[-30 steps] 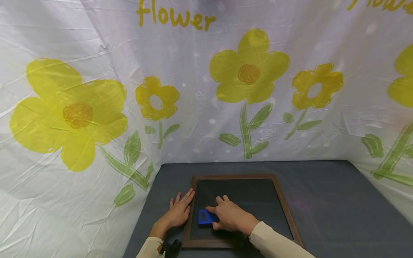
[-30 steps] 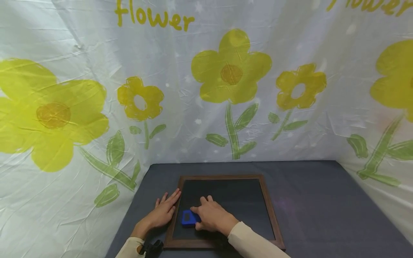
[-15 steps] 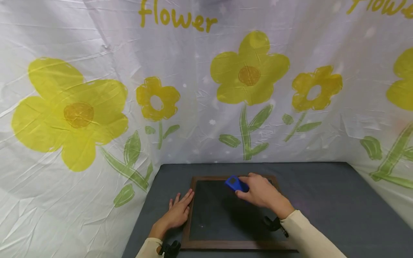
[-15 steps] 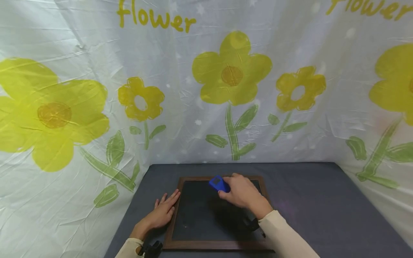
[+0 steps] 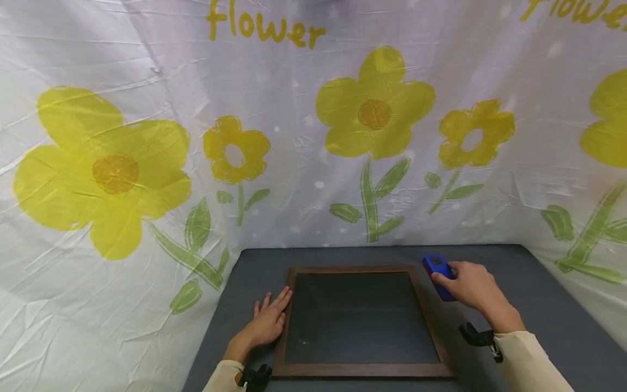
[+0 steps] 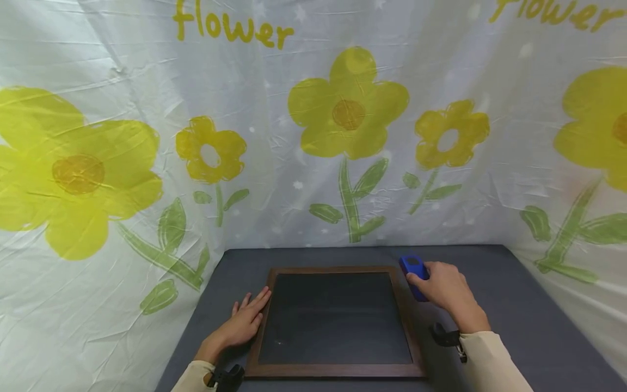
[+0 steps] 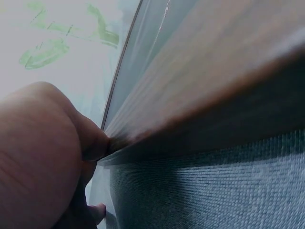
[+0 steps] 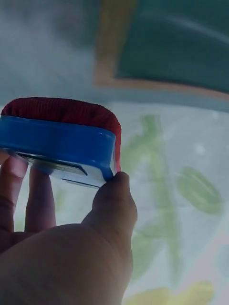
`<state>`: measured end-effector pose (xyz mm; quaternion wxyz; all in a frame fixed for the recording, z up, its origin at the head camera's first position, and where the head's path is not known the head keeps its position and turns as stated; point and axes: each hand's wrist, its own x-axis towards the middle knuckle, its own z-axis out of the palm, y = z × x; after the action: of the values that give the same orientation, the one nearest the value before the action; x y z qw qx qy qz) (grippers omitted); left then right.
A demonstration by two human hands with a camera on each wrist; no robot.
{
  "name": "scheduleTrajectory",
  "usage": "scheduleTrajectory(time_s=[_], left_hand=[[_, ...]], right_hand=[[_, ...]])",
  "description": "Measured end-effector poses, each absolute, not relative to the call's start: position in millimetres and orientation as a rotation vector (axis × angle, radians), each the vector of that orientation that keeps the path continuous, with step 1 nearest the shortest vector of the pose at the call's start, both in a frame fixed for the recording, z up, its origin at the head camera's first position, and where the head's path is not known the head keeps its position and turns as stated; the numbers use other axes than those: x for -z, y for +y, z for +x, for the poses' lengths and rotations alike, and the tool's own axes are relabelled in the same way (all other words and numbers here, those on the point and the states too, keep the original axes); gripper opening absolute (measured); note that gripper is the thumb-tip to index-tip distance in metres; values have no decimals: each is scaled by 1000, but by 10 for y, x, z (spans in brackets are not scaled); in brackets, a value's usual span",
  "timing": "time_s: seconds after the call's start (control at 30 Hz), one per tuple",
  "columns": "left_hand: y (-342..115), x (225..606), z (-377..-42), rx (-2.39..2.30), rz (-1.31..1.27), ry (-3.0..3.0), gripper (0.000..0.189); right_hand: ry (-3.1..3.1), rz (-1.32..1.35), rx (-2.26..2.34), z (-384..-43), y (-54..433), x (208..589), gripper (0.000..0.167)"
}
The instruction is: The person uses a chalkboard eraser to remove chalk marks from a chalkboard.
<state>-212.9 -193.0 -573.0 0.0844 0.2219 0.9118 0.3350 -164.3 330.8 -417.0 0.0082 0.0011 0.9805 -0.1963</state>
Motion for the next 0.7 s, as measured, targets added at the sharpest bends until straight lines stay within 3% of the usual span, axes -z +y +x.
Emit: scheduleTrajectory(time_s=[0.23,0.7], left_hand=[[-1946,5777,-2166,-974,629,2753,66],[-1927,5824,-2164,-989,635,2743,65]], right_hand=[[2995,150,573,-1572,3522,4488,85],[2915,254,573,-1494,3471,4996,79]])
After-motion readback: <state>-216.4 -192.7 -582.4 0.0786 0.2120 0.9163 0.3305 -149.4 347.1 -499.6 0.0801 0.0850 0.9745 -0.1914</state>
